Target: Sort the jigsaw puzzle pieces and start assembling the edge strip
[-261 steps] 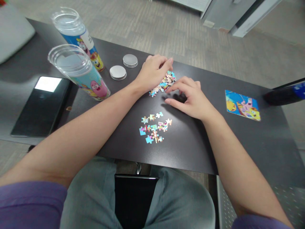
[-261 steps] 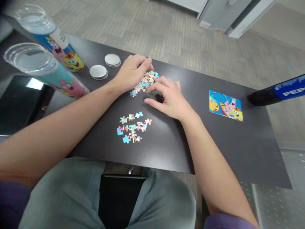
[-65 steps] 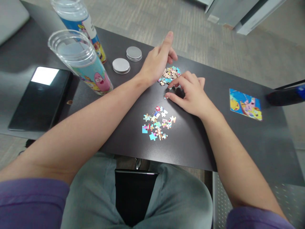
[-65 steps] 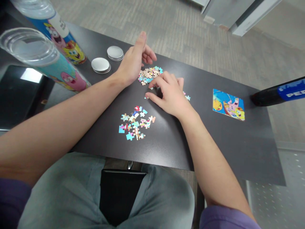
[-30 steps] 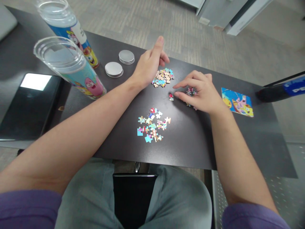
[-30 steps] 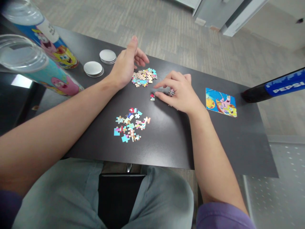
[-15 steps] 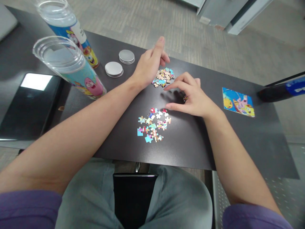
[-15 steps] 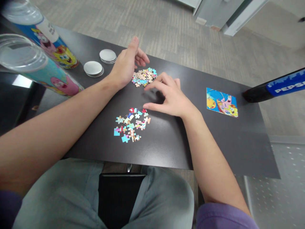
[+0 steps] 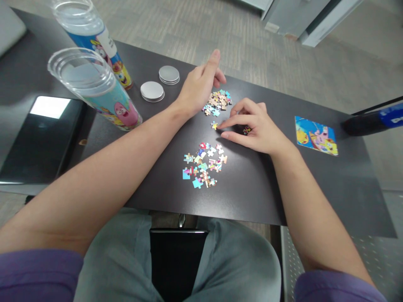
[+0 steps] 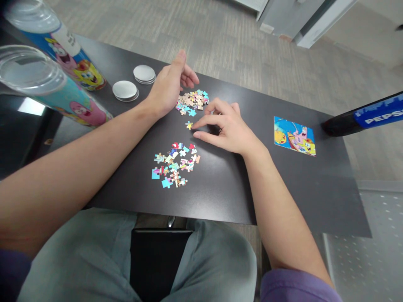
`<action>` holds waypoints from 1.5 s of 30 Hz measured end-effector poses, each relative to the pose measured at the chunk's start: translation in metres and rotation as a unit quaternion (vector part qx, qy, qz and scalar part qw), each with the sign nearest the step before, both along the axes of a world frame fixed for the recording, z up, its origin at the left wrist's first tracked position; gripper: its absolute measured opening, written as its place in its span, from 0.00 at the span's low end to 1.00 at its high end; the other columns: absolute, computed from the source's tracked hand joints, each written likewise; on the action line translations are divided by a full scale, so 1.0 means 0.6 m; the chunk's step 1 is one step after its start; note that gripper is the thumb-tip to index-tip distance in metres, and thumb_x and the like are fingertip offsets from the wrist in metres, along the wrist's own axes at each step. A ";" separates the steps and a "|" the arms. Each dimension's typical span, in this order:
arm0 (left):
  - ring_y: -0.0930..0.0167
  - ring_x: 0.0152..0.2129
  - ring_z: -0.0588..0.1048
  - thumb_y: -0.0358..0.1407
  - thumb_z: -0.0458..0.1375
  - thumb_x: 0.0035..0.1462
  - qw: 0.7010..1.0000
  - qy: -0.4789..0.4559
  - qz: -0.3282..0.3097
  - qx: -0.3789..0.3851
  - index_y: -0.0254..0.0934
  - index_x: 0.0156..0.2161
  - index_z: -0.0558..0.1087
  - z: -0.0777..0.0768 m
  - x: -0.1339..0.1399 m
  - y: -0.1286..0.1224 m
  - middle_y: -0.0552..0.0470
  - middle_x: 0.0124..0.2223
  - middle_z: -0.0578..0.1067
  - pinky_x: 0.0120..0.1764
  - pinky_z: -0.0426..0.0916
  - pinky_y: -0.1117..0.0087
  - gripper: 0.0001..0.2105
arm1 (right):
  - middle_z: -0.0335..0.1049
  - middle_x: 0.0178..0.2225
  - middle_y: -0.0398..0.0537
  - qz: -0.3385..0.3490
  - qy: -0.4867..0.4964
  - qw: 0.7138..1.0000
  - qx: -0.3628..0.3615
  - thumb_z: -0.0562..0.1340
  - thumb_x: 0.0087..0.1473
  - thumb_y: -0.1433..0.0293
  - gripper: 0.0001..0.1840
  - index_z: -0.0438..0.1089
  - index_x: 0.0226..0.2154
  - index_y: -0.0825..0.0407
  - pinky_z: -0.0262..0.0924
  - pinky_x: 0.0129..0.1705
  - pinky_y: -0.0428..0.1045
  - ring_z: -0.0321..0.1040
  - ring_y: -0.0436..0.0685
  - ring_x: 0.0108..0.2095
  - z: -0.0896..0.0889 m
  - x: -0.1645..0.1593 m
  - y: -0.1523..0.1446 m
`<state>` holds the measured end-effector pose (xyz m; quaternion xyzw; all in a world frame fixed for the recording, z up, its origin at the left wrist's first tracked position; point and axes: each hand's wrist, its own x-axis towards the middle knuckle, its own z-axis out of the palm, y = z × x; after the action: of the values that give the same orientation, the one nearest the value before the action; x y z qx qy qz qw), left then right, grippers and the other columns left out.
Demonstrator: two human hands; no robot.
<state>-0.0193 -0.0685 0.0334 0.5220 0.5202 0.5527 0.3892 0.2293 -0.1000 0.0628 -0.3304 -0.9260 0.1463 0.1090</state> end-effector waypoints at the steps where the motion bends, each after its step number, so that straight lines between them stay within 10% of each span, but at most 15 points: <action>1: 0.52 0.53 0.86 0.65 0.46 0.91 1.000 0.000 0.002 -0.002 0.46 0.33 0.84 0.000 0.000 0.000 0.38 0.45 0.87 0.69 0.78 0.51 0.40 | 0.84 0.62 0.56 0.000 0.012 1.000 0.003 0.73 0.82 0.49 0.16 0.94 0.62 0.32 0.64 0.72 0.77 0.81 0.79 0.63 -0.001 -0.001 0.000; 15: 0.54 0.52 0.87 0.61 0.45 0.93 1.000 0.009 -0.006 -0.008 0.46 0.32 0.84 0.002 -0.002 0.000 0.39 0.46 0.89 0.67 0.77 0.53 0.40 | 0.84 0.63 0.56 0.000 0.003 1.000 0.002 0.68 0.85 0.51 0.19 0.93 0.66 0.31 0.62 0.73 0.77 0.79 0.78 0.64 -0.002 -0.011 -0.007; 25: 0.51 0.54 0.87 0.69 0.50 0.88 1.000 -0.001 0.001 -0.005 0.49 0.30 0.85 -0.001 -0.005 -0.001 0.38 0.45 0.88 0.71 0.78 0.49 0.40 | 0.86 0.54 0.58 -0.042 0.026 0.998 0.026 0.66 0.85 0.39 0.31 0.94 0.40 0.37 0.69 0.69 0.82 0.83 0.76 0.53 0.009 0.090 0.054; 33: 0.56 0.50 0.85 0.66 0.42 0.93 1.000 -0.007 -0.009 0.009 0.46 0.33 0.84 0.000 -0.002 -0.003 0.38 0.44 0.88 0.67 0.74 0.51 0.43 | 0.85 0.59 0.59 -0.037 0.030 0.998 0.047 0.67 0.86 0.47 0.24 0.93 0.67 0.38 0.68 0.71 0.78 0.80 0.78 0.62 -0.013 0.024 0.026; 40: 0.53 0.52 0.86 0.62 0.47 0.92 1.000 -0.005 -0.010 0.004 0.48 0.32 0.83 0.000 -0.002 -0.004 0.39 0.45 0.88 0.67 0.75 0.49 0.38 | 0.88 0.58 0.60 -0.051 0.027 0.997 0.055 0.67 0.85 0.39 0.31 0.94 0.40 0.38 0.66 0.69 0.84 0.81 0.79 0.57 0.007 0.080 0.047; 45: 0.52 0.53 0.87 0.69 0.44 0.90 1.000 0.005 -0.002 -0.007 0.48 0.31 0.84 -0.003 -0.005 0.002 0.38 0.47 0.89 0.71 0.78 0.49 0.43 | 0.86 0.59 0.59 -0.083 0.053 0.993 0.064 0.69 0.82 0.38 0.25 0.93 0.58 0.35 0.73 0.66 0.83 0.82 0.79 0.54 -0.001 0.092 0.056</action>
<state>-0.0220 -0.0670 0.0315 0.5230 0.5246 0.5459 0.3915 0.2844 -0.0663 0.0624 -0.3907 -0.8957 0.0943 0.1903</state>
